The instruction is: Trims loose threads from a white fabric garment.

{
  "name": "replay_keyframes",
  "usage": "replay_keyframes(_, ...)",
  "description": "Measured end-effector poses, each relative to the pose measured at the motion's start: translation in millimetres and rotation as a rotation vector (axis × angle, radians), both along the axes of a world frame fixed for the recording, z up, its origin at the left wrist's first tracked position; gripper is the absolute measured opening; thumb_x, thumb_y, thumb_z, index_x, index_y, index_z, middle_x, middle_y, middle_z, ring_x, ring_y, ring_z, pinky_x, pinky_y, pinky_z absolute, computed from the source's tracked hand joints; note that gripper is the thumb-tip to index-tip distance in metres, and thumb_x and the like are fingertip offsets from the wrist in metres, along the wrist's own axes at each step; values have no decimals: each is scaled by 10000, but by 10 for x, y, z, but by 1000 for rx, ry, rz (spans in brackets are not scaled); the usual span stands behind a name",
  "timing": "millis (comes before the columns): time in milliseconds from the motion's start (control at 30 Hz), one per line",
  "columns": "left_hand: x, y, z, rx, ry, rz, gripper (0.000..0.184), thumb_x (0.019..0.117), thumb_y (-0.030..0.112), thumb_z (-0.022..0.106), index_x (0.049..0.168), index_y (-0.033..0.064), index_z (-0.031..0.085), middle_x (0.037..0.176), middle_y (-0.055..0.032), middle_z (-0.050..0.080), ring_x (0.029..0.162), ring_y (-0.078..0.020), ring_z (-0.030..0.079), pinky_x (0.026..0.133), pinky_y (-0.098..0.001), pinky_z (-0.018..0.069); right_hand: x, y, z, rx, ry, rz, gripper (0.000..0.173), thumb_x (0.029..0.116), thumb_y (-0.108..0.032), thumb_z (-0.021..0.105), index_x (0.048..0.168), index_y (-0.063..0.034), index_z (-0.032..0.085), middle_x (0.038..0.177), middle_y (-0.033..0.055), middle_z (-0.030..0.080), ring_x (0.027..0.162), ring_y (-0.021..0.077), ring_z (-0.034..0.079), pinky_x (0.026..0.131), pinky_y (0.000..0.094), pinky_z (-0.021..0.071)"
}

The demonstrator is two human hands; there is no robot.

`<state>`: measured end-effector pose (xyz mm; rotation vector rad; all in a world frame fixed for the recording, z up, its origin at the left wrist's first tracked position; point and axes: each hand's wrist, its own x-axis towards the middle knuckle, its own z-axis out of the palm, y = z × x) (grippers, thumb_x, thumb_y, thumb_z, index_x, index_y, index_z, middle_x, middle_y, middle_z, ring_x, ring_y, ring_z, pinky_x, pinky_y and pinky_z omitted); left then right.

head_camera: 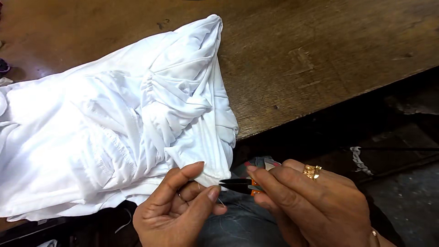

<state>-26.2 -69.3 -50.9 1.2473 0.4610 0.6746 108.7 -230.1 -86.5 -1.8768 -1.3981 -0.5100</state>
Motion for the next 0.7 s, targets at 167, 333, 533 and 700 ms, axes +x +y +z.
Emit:
replay_keyframes(167,-11,2,15,4,13,-9,352,826,-58,782,1171,-5,729,907,-148,746,647,-200,737,593,-328,660,-4,-17,16,-9,1,-8,313,1072,-297,507,1191,-62,676,794,47,586,672,161,510,565,291,387)
replay_keyframes(333,-7,-2,18,42,9,-10,365,816,-76,784,1170,-3,731,959,-147,740,663,-207,741,600,-337,667,13,-48,23,-12,6,-15,313,1069,-290,512,1211,-63,674,791,43,569,670,162,505,556,290,378)
replay_keyframes(533,2,-8,14,46,12,1,382,805,-76,794,1175,-14,728,965,-140,731,649,-201,734,591,-338,668,-8,-5,28,-16,-1,-13,307,1066,-286,520,1191,-59,685,787,44,575,677,161,506,566,290,378)
replay_keyframes(700,1,-1,1,32,15,-6,386,812,-73,787,1188,-12,719,938,-151,740,641,-200,733,572,-323,658,-26,37,25,-14,-1,-36,306,1072,-287,506,1164,-61,691,763,38,555,647,157,488,544,287,356)
